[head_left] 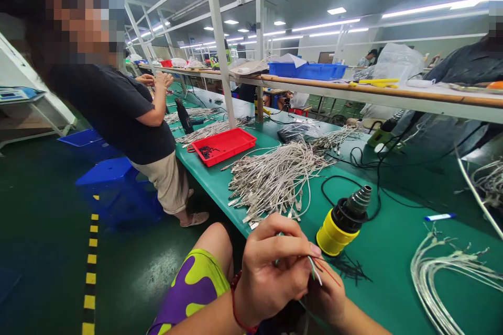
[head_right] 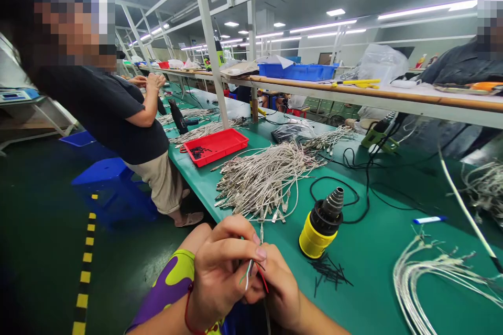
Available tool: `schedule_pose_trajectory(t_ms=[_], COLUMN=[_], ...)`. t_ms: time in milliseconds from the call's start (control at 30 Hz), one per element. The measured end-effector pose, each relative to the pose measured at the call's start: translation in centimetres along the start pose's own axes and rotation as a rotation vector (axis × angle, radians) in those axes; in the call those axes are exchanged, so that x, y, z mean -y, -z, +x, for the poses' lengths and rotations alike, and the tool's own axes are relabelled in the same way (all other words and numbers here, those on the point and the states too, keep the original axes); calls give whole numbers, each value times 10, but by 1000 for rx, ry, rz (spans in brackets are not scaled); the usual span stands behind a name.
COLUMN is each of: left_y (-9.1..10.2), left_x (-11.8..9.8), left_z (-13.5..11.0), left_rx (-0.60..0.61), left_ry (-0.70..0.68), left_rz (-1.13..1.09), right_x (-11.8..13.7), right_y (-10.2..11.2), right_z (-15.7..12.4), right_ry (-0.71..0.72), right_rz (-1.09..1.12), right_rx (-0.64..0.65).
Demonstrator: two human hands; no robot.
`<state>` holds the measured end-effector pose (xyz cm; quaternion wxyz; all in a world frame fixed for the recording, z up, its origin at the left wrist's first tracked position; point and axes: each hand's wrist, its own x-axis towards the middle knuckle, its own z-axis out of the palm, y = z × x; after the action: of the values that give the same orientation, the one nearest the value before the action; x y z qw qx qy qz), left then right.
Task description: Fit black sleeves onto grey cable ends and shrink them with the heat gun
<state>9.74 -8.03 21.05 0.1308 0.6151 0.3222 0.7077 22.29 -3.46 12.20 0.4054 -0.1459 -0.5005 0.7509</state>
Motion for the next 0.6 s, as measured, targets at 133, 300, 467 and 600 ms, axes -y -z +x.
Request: schedule_pose_trajectory(t_ms=[133,300,467,600], left_y=[-1,-2,-2,-1], left_x=[2,2,1,1], left_z=[-1,-1,0,0], left_rx=[4,-8,-12,-9], left_ry=[-9,-8,-16,6], left_rz=[9,13,62,74], right_x=[-1,-3,-12,-13], right_y=[0,5,17,14], right_z=[1,-1,-3,-2], right_ry=[61,155,143,82], right_rz=[-51,-158,-241,-144], right_rx=[21,34,34,-12])
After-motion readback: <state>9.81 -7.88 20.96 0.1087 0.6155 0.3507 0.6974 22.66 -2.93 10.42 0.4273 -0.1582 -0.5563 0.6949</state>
